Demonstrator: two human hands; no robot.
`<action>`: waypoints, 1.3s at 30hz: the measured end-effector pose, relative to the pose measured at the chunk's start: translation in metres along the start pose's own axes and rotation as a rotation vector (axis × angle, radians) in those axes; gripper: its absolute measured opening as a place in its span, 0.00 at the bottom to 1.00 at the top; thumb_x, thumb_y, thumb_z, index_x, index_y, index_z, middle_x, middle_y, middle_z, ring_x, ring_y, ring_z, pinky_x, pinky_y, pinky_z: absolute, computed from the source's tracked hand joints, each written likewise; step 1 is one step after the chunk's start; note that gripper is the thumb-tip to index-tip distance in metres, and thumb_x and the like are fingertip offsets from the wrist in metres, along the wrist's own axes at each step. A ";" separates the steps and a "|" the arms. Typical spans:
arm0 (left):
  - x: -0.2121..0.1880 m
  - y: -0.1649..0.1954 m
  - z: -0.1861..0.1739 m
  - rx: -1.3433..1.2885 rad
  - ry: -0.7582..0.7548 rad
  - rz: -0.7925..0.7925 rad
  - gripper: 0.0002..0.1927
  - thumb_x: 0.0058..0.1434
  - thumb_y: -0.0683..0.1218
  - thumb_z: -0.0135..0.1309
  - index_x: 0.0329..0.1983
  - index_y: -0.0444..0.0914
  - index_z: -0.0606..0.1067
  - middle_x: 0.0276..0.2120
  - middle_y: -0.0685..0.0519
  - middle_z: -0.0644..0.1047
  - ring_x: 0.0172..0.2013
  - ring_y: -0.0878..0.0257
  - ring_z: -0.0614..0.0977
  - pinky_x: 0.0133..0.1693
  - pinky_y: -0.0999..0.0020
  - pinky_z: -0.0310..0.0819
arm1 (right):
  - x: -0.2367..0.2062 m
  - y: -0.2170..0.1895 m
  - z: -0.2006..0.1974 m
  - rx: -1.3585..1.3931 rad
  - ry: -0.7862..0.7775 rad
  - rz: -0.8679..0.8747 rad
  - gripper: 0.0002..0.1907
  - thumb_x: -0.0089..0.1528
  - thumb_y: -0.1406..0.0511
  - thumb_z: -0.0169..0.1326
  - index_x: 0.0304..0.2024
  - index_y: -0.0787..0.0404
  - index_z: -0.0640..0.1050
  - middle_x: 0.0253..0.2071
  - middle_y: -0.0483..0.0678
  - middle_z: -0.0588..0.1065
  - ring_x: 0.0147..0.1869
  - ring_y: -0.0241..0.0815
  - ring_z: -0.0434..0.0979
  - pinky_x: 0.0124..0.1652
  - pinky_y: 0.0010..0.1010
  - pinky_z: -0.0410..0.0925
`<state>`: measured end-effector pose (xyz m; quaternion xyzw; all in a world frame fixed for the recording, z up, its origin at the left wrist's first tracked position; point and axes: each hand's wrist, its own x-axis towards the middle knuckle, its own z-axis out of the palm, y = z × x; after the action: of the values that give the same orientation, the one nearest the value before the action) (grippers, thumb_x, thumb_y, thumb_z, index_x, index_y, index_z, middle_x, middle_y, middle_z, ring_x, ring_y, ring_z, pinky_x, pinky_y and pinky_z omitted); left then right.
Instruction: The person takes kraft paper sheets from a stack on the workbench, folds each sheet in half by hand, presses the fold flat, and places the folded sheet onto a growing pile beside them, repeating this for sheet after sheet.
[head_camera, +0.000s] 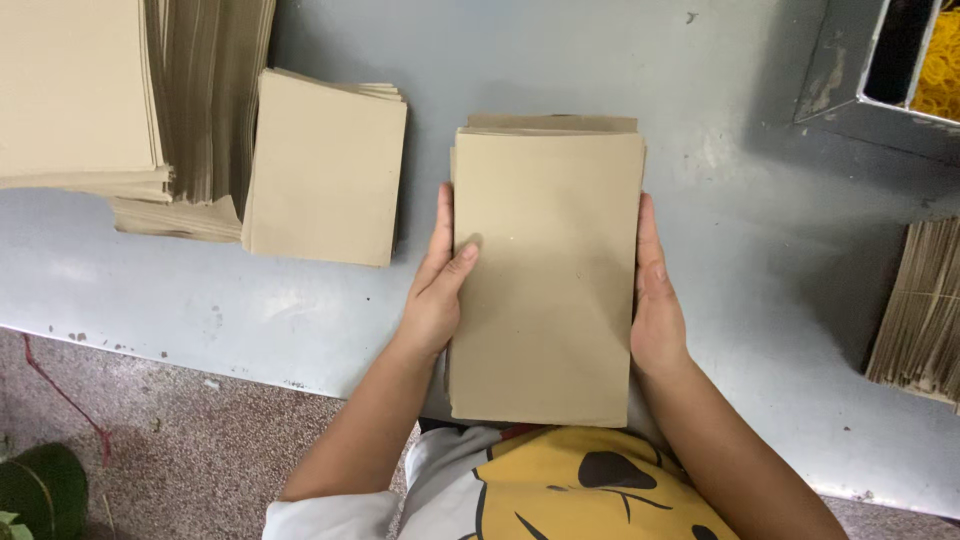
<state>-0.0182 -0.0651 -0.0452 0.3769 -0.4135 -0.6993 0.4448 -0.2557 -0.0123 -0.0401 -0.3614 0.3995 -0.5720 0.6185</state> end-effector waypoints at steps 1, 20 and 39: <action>0.000 0.002 -0.001 -0.024 -0.010 -0.013 0.39 0.73 0.37 0.39 0.81 0.38 0.36 0.82 0.48 0.39 0.80 0.58 0.43 0.74 0.65 0.40 | 0.000 -0.001 0.002 0.028 0.009 0.012 0.43 0.72 0.49 0.35 0.80 0.60 0.36 0.84 0.50 0.39 0.86 0.47 0.41 0.78 0.41 0.42; -0.018 0.001 0.006 -0.013 0.029 -0.008 0.40 0.75 0.39 0.41 0.81 0.40 0.34 0.81 0.47 0.46 0.76 0.58 0.53 0.71 0.66 0.48 | -0.009 -0.009 0.007 -0.559 -0.064 -0.082 0.41 0.72 0.68 0.42 0.77 0.70 0.34 0.83 0.56 0.40 0.86 0.48 0.37 0.78 0.36 0.38; -0.079 0.053 0.006 1.244 -0.532 0.772 0.15 0.66 0.53 0.65 0.50 0.44 0.75 0.47 0.54 0.75 0.52 0.54 0.77 0.53 0.56 0.70 | -0.062 -0.077 -0.006 -1.381 -0.676 -0.253 0.22 0.52 0.49 0.66 0.43 0.50 0.81 0.48 0.42 0.76 0.59 0.45 0.71 0.56 0.42 0.62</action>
<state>0.0185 -0.0042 0.0182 0.2059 -0.9245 -0.2013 0.2496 -0.2946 0.0427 0.0319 -0.8623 0.4106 -0.1186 0.2716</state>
